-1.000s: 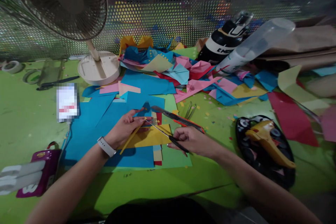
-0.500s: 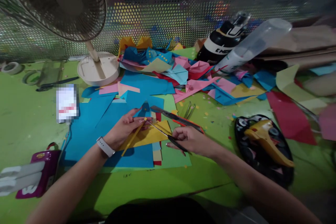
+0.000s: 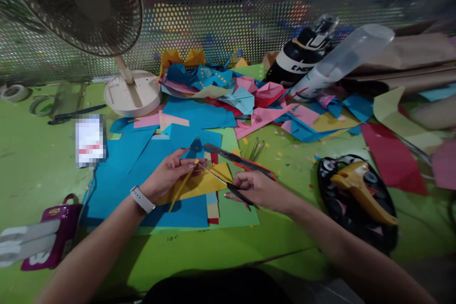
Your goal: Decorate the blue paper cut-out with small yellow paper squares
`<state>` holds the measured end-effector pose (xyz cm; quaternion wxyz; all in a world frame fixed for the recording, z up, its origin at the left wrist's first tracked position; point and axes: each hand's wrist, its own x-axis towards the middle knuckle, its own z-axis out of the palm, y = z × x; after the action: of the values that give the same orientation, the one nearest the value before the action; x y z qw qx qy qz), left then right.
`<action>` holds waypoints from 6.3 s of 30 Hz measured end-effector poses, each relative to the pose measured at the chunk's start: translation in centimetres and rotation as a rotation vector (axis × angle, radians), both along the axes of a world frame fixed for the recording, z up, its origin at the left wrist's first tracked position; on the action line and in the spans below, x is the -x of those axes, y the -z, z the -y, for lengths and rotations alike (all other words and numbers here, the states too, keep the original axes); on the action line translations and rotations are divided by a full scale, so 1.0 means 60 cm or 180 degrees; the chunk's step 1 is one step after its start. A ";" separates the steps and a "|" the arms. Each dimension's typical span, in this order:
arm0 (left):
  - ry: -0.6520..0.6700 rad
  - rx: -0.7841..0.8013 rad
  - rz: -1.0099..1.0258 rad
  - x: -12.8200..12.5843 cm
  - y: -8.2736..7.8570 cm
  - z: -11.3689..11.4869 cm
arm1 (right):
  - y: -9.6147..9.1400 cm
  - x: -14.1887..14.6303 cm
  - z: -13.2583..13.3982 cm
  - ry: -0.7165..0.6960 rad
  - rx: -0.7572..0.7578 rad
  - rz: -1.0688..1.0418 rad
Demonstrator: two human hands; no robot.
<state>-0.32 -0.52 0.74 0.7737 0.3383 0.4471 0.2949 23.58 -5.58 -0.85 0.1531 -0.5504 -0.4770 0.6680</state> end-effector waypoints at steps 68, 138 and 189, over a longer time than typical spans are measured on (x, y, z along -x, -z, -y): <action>0.0334 0.0098 0.0204 0.010 0.014 -0.004 | -0.018 0.006 -0.006 0.0070 0.0023 0.0073; 0.0192 0.0180 0.0255 0.005 0.021 -0.001 | -0.024 0.009 -0.002 0.0132 0.0140 -0.0006; 0.0216 0.0151 0.0222 0.006 0.017 -0.003 | -0.009 -0.005 -0.005 0.0054 0.0020 0.0131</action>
<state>-0.71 -0.37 -0.29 0.8062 0.3243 0.4151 0.2694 23.87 -5.30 -0.31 0.1472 -0.5685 -0.4732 0.6566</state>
